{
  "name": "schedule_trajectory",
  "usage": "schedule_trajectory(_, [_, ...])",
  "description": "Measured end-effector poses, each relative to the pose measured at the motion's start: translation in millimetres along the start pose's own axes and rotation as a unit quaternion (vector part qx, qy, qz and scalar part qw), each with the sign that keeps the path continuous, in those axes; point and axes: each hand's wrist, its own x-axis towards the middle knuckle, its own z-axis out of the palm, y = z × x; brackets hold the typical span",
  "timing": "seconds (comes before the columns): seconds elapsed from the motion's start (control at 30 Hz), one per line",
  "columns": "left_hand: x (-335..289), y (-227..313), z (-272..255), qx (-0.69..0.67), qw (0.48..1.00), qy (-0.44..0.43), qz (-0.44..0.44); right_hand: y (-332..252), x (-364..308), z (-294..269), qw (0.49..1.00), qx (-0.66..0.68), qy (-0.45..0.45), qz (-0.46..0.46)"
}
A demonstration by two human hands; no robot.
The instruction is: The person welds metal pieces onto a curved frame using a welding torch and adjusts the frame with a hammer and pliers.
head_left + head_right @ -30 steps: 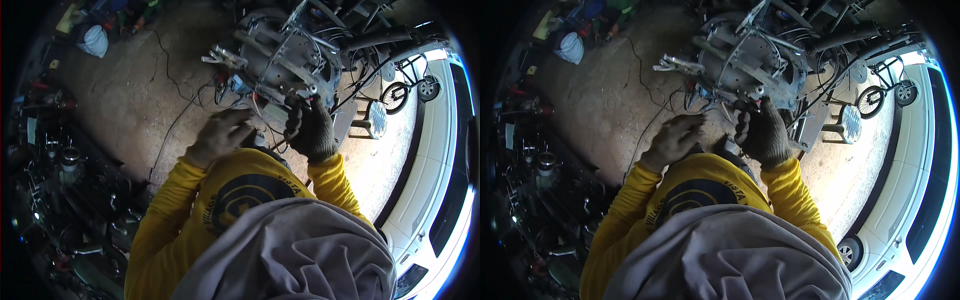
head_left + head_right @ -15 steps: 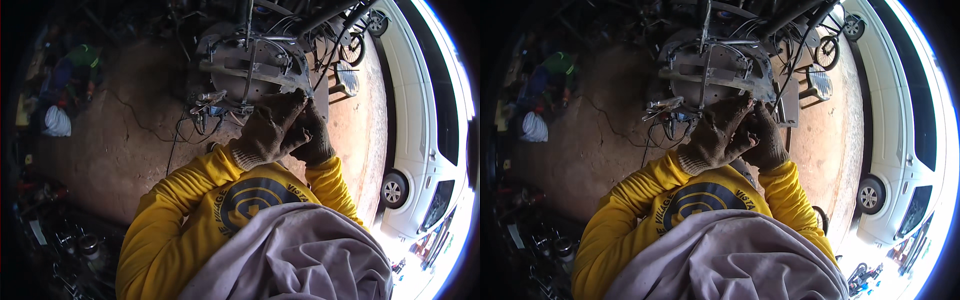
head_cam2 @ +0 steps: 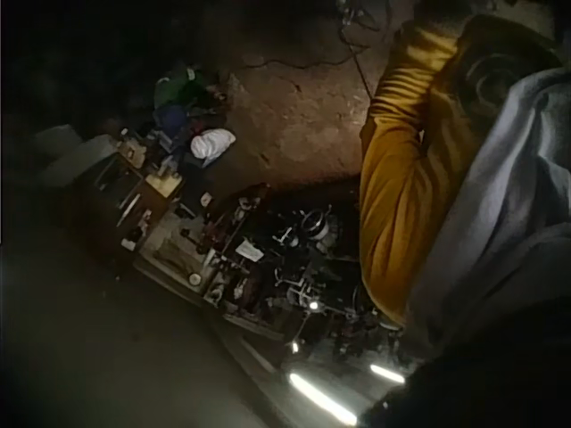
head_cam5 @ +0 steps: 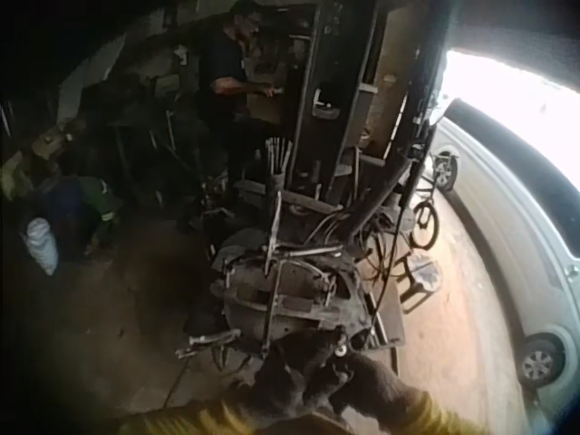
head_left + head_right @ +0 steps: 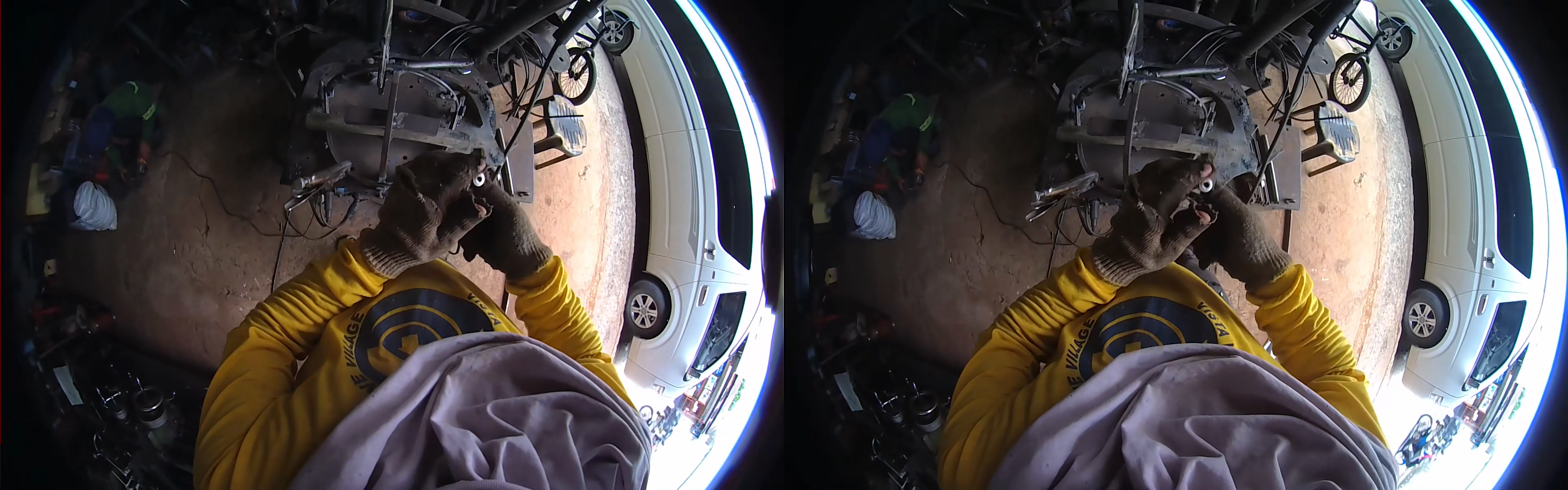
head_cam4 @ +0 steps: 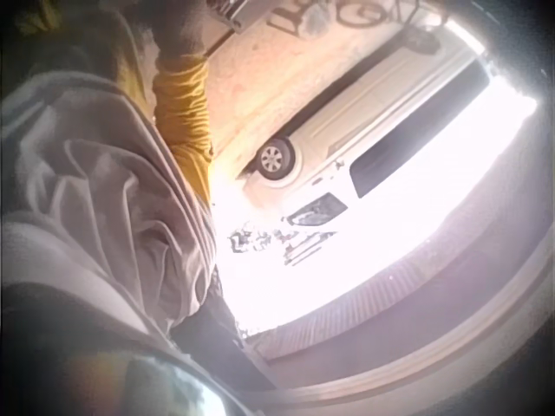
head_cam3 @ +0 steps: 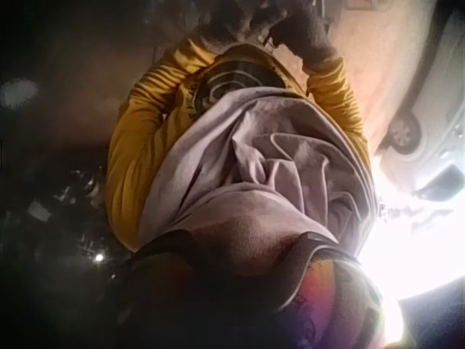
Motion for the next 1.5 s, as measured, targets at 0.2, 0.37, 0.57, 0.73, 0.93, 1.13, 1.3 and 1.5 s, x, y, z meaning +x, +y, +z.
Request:
schedule_trajectory(0.2, [-0.6, -3.3, 22.4, -0.06, 0.989, -0.093, -0.098, 6.8, 10.4, -9.5, 0.97, 0.207, 0.035, 0.12])
schedule_trajectory(0.37, [-0.5, -14.4, 29.7, -0.088, 0.995, -0.045, -0.03, -5.2, 1.9, -15.4, 0.999, -0.017, -0.038, 0.026])
schedule_trajectory(0.57, [0.6, -19.1, 36.8, -0.059, 0.998, -0.018, 0.014, 17.2, -4.2, -37.4, 0.918, -0.344, -0.093, -0.173])
schedule_trajectory(0.73, [4.1, -33.6, 38.6, -0.182, 0.982, 0.008, -0.059, 25.3, -9.3, -55.8, 0.878, -0.393, -0.109, -0.25])
schedule_trajectory(0.93, [23.5, -11.6, 27.0, -0.066, 0.995, -0.026, 0.066, 22.2, -26.9, -38.2, 0.981, -0.168, 0.026, 0.097])
schedule_trajectory(1.13, [28.5, 2.6, 1.3, -0.061, 0.992, -0.069, 0.083, -15.9, -51.9, -45.1, 0.99, 0.056, 0.033, 0.122])
schedule_trajectory(1.3, [19.8, -7.8, -2.8, 0.002, 0.989, -0.133, 0.064, -34.6, -45.7, -40.7, 0.978, -0.176, -0.053, 0.102])
schedule_trajectory(1.5, [1.8, -18.0, -14.7, -0.013, 0.983, -0.184, 0.008, -28.6, -30.7, -33.3, 0.87, -0.429, -0.141, -0.197])
